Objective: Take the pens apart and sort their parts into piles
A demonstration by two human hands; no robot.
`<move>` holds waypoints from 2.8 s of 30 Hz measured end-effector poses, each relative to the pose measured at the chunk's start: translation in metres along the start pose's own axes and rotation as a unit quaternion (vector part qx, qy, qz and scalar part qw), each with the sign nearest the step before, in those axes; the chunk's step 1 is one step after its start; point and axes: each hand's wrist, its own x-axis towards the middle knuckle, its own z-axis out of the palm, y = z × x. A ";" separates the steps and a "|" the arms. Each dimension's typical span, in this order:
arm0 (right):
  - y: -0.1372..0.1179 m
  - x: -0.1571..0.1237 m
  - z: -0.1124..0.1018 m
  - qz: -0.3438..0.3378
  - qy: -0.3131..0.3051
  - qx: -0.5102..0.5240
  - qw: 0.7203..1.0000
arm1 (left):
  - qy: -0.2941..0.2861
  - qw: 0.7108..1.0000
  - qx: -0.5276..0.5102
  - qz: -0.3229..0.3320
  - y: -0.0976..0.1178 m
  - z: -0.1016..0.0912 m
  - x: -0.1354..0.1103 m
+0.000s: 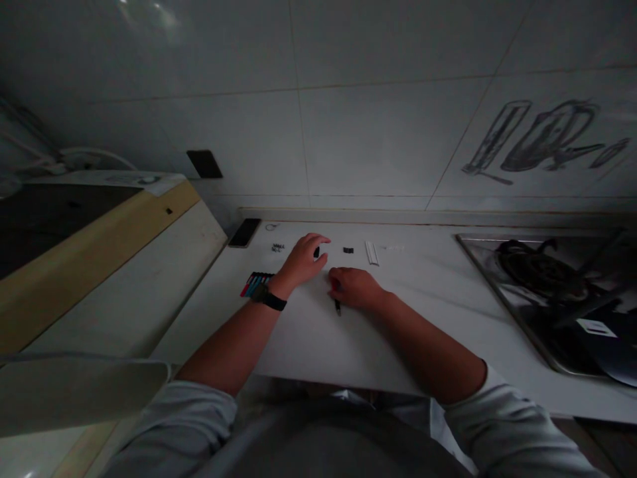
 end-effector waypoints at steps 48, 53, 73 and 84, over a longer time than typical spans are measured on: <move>0.057 -0.007 0.020 0.135 0.213 0.480 0.840 | 0.063 0.998 -0.022 0.016 -0.009 0.005 -0.032; 0.053 -0.007 0.017 0.130 0.207 0.515 0.821 | 0.067 0.997 -0.018 0.017 -0.008 0.003 -0.032; 0.053 -0.009 0.020 0.157 0.190 0.481 0.842 | 0.072 0.997 -0.033 -0.010 -0.009 0.006 -0.033; 0.047 -0.010 0.015 0.158 0.179 0.503 0.831 | 0.066 0.997 -0.034 -0.007 -0.008 0.007 -0.033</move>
